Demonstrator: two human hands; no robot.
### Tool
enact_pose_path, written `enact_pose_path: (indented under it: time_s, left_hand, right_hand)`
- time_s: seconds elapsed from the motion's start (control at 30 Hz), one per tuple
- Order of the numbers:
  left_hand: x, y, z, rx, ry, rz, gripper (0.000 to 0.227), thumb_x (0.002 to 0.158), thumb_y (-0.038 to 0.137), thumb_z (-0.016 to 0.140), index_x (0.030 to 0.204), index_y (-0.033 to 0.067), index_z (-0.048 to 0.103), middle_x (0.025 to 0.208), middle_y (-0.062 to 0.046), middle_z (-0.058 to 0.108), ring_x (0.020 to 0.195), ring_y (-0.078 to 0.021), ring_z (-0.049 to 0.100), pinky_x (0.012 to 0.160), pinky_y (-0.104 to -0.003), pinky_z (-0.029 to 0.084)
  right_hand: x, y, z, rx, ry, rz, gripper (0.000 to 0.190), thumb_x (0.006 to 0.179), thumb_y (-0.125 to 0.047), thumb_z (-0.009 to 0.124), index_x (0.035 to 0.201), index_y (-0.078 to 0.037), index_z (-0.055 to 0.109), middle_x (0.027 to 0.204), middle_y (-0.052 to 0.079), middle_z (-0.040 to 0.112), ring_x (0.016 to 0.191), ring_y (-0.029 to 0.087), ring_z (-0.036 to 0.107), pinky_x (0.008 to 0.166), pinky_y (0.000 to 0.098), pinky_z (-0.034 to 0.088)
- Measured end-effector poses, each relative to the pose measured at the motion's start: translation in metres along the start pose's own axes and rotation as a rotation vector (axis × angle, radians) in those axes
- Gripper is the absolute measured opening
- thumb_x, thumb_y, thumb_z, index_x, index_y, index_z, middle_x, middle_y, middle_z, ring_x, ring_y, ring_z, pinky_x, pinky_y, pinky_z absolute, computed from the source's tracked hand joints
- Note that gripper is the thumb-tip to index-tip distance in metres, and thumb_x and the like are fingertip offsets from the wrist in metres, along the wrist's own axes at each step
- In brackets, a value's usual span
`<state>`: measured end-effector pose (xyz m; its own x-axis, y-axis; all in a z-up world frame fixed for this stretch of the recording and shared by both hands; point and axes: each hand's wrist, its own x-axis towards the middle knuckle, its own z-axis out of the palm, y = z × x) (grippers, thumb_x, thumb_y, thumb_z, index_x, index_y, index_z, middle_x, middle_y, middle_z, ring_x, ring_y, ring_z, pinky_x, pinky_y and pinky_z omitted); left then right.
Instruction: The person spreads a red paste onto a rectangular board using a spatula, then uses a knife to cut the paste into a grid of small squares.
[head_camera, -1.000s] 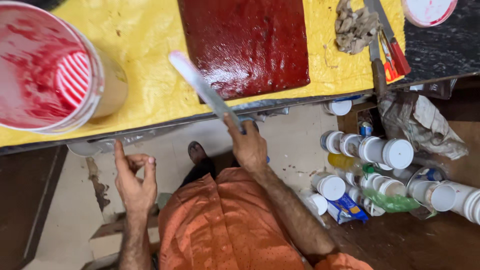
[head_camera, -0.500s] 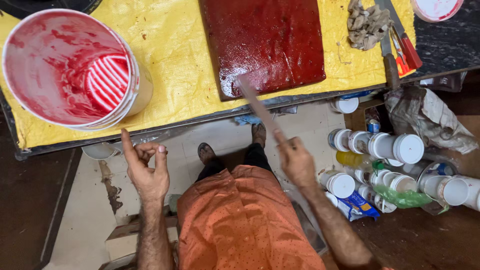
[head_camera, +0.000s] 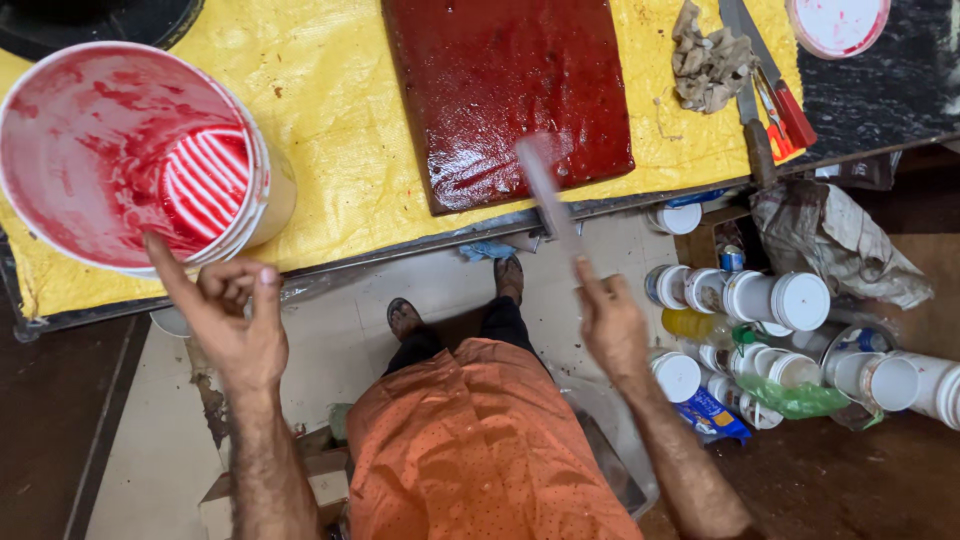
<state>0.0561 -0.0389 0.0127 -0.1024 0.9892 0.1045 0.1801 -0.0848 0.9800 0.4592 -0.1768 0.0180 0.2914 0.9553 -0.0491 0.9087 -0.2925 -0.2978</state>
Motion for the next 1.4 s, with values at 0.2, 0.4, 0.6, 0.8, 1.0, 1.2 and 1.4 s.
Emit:
enact_pose_path:
  time_s: [0.2,0.4,0.6,0.8,1.0,1.2,1.4]
  left_hand:
    - [0.02,0.008,0.001,-0.173,-0.03,-0.068,0.096,0.114,-0.006,0.066,0.173,0.0129,-0.008,0.09,-0.008,0.067,0.081,-0.0138,0.066,0.081,-0.028,0.06]
    - [0.021,0.015,-0.001,-0.195,-0.098,-0.172,0.101,0.109,-0.005,0.062,0.175,0.016,-0.012,0.08,-0.008,0.067,0.064,-0.0135,0.063,0.067,-0.03,0.056]
    - [0.024,0.019,0.007,0.058,-0.079,-0.179,0.106,0.106,-0.003,0.066,0.172,0.0163,-0.015,0.078,-0.007,0.064,0.066,-0.0136,0.062,0.061,-0.029,0.055]
    - [0.027,0.029,0.009,0.107,-0.085,-0.23,0.11,0.102,-0.002,0.068,0.17,0.0167,-0.016,0.073,-0.005,0.063,0.062,-0.0124,0.061,0.058,-0.028,0.053]
    - [0.03,0.035,0.011,0.144,-0.093,-0.286,0.114,0.099,0.001,0.072,0.167,0.0186,-0.017,0.065,-0.004,0.06,0.053,-0.0125,0.058,0.05,-0.028,0.051]
    - [0.029,0.036,0.01,0.194,-0.092,-0.256,0.113,0.1,0.0,0.072,0.168,0.0175,-0.017,0.067,-0.004,0.06,0.055,-0.0114,0.059,0.051,-0.028,0.051]
    - [0.027,0.029,0.011,0.18,-0.072,-0.254,0.114,0.101,0.0,0.073,0.169,0.0169,-0.017,0.068,-0.003,0.057,0.056,-0.0108,0.056,0.051,-0.027,0.048]
  right_hand:
    - [-0.02,-0.029,0.016,0.173,-0.129,-0.134,0.05,0.097,-0.019,0.067,0.146,-0.03,0.059,0.097,0.012,0.059,0.068,0.027,0.063,0.06,0.04,0.057]
    - [0.041,0.015,-0.013,0.106,0.065,0.068,0.046,0.103,-0.016,0.062,0.148,-0.024,0.058,0.101,0.015,0.052,0.085,0.027,0.059,0.073,0.0402,0.059]
    - [0.018,-0.04,0.014,0.049,-0.327,0.09,0.049,0.1,-0.022,0.061,0.148,-0.028,0.052,0.105,0.012,0.049,0.071,0.029,0.06,0.062,0.0446,0.058]
    - [0.036,-0.019,-0.005,0.107,0.157,-0.129,0.047,0.098,-0.018,0.069,0.144,-0.024,0.062,0.097,0.012,0.049,0.083,0.031,0.057,0.067,0.0427,0.054]
    - [0.095,-0.023,0.002,0.053,-0.074,-0.075,0.046,0.099,-0.022,0.067,0.144,-0.03,0.06,0.098,0.014,0.049,0.073,0.031,0.06,0.065,0.0453,0.055]
    - [0.079,-0.048,-0.005,-0.122,-0.286,-0.2,0.05,0.099,-0.024,0.061,0.146,-0.038,0.056,0.1,0.016,0.049,0.066,0.034,0.063,0.056,0.0483,0.056]
    - [0.022,-0.003,-0.022,-0.089,-0.363,-0.193,0.048,0.097,-0.021,0.062,0.141,-0.039,0.059,0.098,0.012,0.049,0.06,0.026,0.059,0.049,0.04,0.057]
